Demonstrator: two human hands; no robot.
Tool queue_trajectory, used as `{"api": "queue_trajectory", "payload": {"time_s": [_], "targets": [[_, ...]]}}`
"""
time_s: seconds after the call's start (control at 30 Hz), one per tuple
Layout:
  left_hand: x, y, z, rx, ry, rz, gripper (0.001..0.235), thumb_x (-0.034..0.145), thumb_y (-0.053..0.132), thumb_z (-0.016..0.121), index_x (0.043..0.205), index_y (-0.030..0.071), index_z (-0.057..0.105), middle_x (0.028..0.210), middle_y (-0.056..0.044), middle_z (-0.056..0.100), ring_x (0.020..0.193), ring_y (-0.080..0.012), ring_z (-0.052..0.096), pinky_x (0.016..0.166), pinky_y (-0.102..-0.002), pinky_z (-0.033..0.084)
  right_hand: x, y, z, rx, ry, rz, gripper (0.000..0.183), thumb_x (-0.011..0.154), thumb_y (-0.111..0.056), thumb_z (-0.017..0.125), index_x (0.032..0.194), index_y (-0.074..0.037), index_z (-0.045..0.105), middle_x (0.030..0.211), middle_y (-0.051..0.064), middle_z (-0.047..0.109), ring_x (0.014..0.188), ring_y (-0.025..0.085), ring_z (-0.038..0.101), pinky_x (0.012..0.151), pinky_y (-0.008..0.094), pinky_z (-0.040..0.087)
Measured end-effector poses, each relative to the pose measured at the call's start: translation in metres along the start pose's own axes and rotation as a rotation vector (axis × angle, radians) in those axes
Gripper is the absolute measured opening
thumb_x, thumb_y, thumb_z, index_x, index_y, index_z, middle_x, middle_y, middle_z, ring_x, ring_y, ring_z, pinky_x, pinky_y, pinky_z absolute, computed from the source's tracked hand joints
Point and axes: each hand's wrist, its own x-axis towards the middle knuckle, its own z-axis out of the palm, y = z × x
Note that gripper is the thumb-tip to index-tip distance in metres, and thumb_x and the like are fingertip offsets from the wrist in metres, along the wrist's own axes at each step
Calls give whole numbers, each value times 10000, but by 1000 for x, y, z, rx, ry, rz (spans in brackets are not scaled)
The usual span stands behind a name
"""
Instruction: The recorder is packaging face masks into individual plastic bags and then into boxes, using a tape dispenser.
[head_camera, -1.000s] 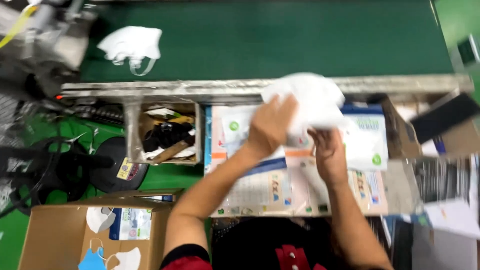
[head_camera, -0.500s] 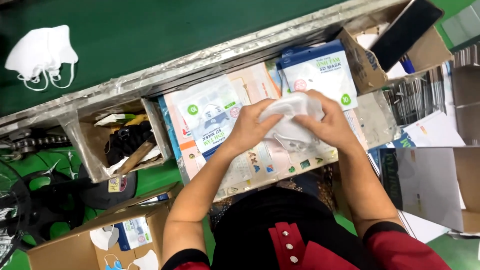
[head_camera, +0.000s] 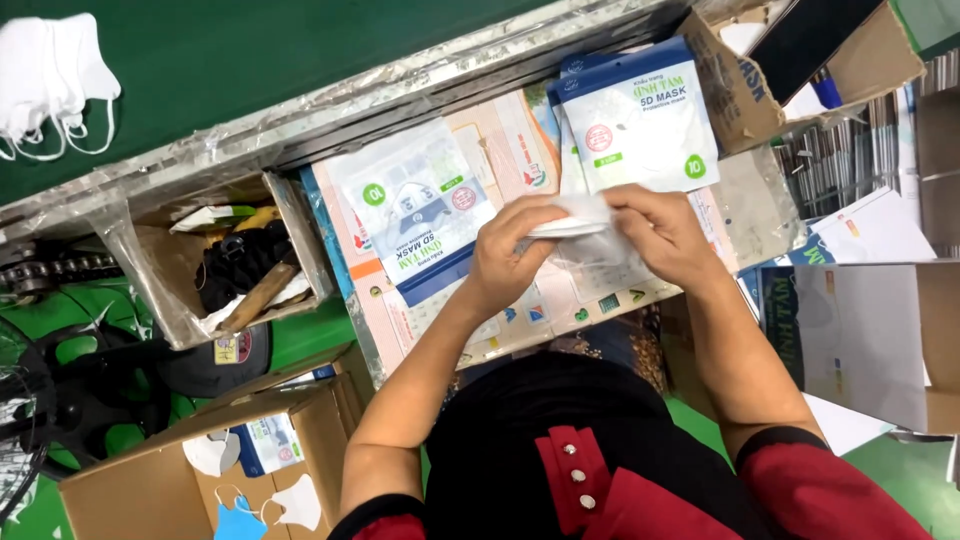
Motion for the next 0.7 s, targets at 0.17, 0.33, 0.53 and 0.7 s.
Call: {"api": "queue_trajectory", "payload": {"time_s": [0.17, 0.33, 0.53, 0.7], "targets": [[-46, -35, 29, -23, 45, -270, 501, 968, 116, 737, 1410, 15, 523, 1321, -178, 647, 1248, -262, 671, 1070, -380, 564, 4, -57, 9, -313, -4, -261, 622, 726, -288, 779, 1230, 34, 608, 1128, 169, 694, 1077, 329, 638, 976, 467, 449], [-60, -41, 41, 186, 70, -72, 576, 929, 52, 698, 1445, -22, 452, 1398, -247, 564, 1345, -379, 547, 1167, -460, 455, -20, -4, 35, -552, -132, -120, 362, 852, -62, 753, 1194, -38, 636, 1056, 123, 661, 1084, 326, 646, 1140, 548, 392], [-41, -13, 33, 72, 50, 100, 638, 971, 27, 554, 1513, -83, 238, 1563, -324, 294, 1490, -472, 292, 1259, -564, 261, -18, 2, 40, -466, -84, -220, 353, 839, 9, 713, 1157, -96, 602, 1054, 116, 679, 1082, 316, 658, 1145, 503, 420], [-98, -87, 55, 240, -87, -20, 373, 1011, 66, 556, 1365, -29, 492, 1330, -226, 577, 1282, -423, 519, 1207, -567, 356, -3, -10, 41, -400, -329, 76, 456, 836, -104, 738, 1258, -85, 567, 991, 164, 707, 961, 330, 690, 964, 471, 495]]}}
